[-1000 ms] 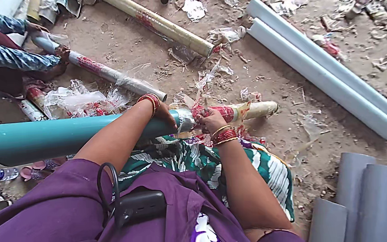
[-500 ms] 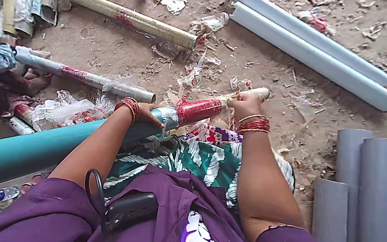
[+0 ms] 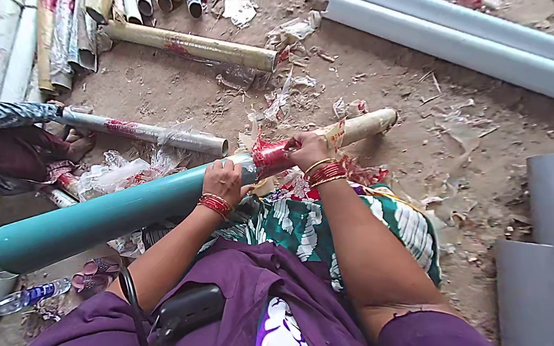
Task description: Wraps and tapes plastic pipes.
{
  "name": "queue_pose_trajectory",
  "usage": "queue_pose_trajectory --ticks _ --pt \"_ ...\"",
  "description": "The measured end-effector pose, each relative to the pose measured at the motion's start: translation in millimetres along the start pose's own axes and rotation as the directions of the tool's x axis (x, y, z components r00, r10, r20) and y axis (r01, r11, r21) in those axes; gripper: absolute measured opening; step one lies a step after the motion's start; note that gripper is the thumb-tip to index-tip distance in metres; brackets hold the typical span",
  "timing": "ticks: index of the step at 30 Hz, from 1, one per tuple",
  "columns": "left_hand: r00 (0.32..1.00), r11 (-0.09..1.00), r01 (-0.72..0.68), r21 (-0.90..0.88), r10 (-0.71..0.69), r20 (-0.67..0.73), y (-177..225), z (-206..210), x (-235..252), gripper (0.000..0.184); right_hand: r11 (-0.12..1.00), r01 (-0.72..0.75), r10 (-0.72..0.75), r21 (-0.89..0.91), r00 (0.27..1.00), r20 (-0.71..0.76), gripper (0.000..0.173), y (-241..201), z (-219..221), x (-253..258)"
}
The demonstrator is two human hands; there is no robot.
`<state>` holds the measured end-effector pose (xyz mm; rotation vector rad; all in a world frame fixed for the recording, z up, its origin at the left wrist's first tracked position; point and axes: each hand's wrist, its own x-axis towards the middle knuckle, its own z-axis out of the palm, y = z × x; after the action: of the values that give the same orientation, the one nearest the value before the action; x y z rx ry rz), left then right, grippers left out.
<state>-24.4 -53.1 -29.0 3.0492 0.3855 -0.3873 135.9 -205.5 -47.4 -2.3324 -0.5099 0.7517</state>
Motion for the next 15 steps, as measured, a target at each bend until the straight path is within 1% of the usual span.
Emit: queue_pose_trajectory --ticks 1,3,4,6,8,9,10,11,13,14,15 --pt "0.999 0.999 0.025 0.021 -0.026 0.026 5.1 1.5 1.5 0.053 1.000 0.001 -0.001 0.005 1.000 0.021 0.019 -0.8 0.0 -1.0" --pt "0.983 0.997 0.053 0.062 -0.063 0.174 13.7 -5.3 8.3 0.045 1.000 -0.012 0.011 0.012 0.996 0.085 0.026 -3.0 -1.4 -2.0" --pt "0.968 0.996 0.038 0.083 -0.057 0.246 16.2 -8.7 11.4 0.043 1.000 -0.024 0.022 0.009 0.992 0.124 0.031 -3.6 -2.1 -2.3" --pt "0.948 0.993 -0.037 0.112 -0.001 0.319 14.7 -11.5 14.2 0.042 1.000 -0.028 0.029 -0.008 0.986 0.163 0.040 -4.6 -3.8 -3.9" --pt "0.941 0.986 -0.123 0.115 0.079 0.328 9.2 -10.7 13.2 0.042 0.997 -0.022 0.034 -0.071 0.984 0.173 0.061 -7.0 -7.8 -7.3" --pt "0.946 0.982 -0.158 0.107 0.120 0.301 6.3 -7.7 10.9 0.041 0.994 -0.013 0.033 -0.112 0.984 0.177 0.069 -8.4 -9.7 -9.3" --pt "0.956 0.977 -0.194 0.091 0.167 0.242 2.9 -3.1 7.6 0.038 0.992 -0.008 0.031 -0.127 0.983 0.182 0.071 -9.6 -11.0 -11.3" --pt "0.961 0.972 -0.223 0.070 0.208 0.183 -0.9 0.3 4.7 0.036 0.992 0.011 0.014 -0.129 0.982 0.188 0.068 -10.4 -12.1 -12.6" --pt "0.957 0.958 -0.288 0.004 0.287 0.044 -11.1 4.8 2.4 0.032 0.983 0.089 -0.054 -0.161 0.977 0.206 0.048 -9.7 -12.1 -13.1" --pt "0.950 0.949 -0.311 -0.042 0.310 -0.039 -17.2 5.9 3.5 0.032 0.974 0.137 -0.097 -0.181 0.972 0.213 0.037 -8.4 -10.5 -13.0" --pt "0.943 0.943 -0.319 -0.097 0.306 -0.129 -23.1 6.6 5.7 0.034 0.966 0.181 -0.139 -0.183 0.966 0.219 0.031 -7.0 -8.0 -14.3"
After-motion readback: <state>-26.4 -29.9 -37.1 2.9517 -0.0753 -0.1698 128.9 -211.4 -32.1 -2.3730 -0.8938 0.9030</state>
